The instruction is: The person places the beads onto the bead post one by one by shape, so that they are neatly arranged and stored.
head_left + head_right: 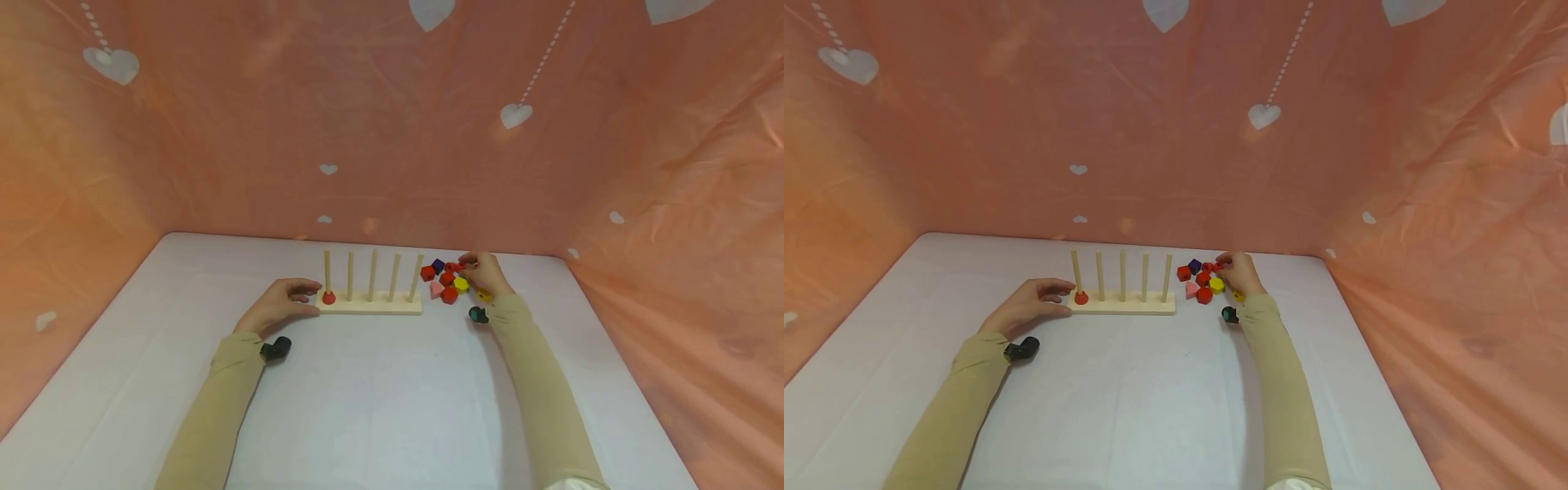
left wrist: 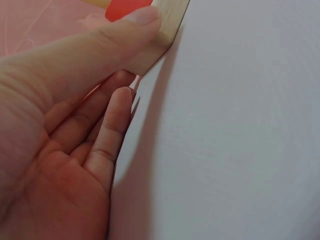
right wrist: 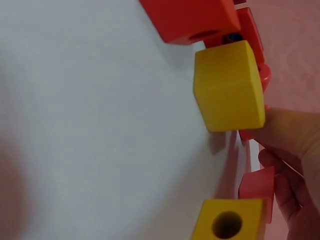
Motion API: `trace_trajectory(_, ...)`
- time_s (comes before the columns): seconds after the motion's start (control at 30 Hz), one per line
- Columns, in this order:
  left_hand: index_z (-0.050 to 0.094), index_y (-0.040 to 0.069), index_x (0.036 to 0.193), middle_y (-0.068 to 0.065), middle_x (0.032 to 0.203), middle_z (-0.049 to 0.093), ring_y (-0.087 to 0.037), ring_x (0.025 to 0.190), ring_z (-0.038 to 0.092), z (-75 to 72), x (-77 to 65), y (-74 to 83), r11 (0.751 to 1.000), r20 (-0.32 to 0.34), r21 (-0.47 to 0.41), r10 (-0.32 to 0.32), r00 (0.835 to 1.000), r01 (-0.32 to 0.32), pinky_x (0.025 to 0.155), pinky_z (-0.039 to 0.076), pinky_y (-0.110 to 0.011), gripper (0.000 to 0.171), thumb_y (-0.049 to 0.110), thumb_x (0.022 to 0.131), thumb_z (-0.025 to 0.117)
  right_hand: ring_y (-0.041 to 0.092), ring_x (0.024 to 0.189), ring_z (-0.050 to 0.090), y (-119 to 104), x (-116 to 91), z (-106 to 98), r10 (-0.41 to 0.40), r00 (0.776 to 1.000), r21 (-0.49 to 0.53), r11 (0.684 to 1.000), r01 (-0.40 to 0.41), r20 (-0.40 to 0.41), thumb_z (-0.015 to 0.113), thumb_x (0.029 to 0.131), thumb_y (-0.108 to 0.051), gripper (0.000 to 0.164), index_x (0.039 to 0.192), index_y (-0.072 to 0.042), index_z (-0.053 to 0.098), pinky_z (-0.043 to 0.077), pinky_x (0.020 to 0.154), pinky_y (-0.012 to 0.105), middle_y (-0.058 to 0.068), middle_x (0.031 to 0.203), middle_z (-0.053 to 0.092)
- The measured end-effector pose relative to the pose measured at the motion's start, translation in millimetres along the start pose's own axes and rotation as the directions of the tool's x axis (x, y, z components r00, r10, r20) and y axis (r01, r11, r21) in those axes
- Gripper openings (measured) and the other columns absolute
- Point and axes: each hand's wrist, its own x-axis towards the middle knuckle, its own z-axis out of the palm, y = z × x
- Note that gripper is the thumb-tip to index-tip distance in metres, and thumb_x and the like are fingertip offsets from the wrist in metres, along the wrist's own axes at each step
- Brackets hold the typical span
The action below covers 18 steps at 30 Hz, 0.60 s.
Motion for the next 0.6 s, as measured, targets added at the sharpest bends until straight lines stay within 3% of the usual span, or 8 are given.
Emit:
trace_trajectory(0.33, 0.057, 0.005, 0.128, -0.012, 0.129, 0.055, -0.029, 0.109, 0.051, 0.2, -0.6, 1.5, 1.0, 0.005, -0.016, -0.009, 1.0, 0.009, 0.093, 0.046, -0.035, 0.062, 0.015, 0.074, 0.084, 0.031, 0.099, 0.053, 3, 3, -1, -0.04, 0.999, -0.064, 0.997, 0.039, -0.016, 0.068, 0.089, -0.008, 0.026, 0.113, -0.005, 0.061, 0.055, 0.075, 0.033, 0.012, 0.114, 0.055)
trace_trajectory(0.5, 0.058, 0.005, 0.128, -0.013, 0.13, 0.055, -0.029, 0.108, 0.052, -0.2, -0.3, 0.7, 1.0, 0.009, -0.027, -0.012, 1.0, 0.013, 0.09, 0.047, -0.032, 0.062, 0.016, 0.073, 0.084, 0.031, 0.106, 0.052, 0, 0, -10, -0.035, 0.999, -0.126, 0.992, 0.031, -0.029, 0.068, 0.089, -0.009, 0.028, 0.117, -0.005, 0.062, 0.052, 0.088, 0.039, 0.011, 0.118, 0.056)
trace_trajectory(0.6, 0.058, 0.006, 0.129, -0.013, 0.13, 0.055, -0.029, 0.109, 0.052, -0.9, -0.1, 0.4, 1.0, 0.009, -0.028, -0.014, 1.0, 0.014, 0.09, 0.047, -0.031, 0.061, 0.016, 0.074, 0.083, 0.032, 0.11, 0.051, -7, -3, -16, -0.094, 0.995, -0.144, 0.986, 0.086, -0.044, 0.067, 0.09, -0.008, 0.033, 0.122, -0.004, 0.06, 0.047, 0.095, 0.043, 0.012, 0.12, 0.057)
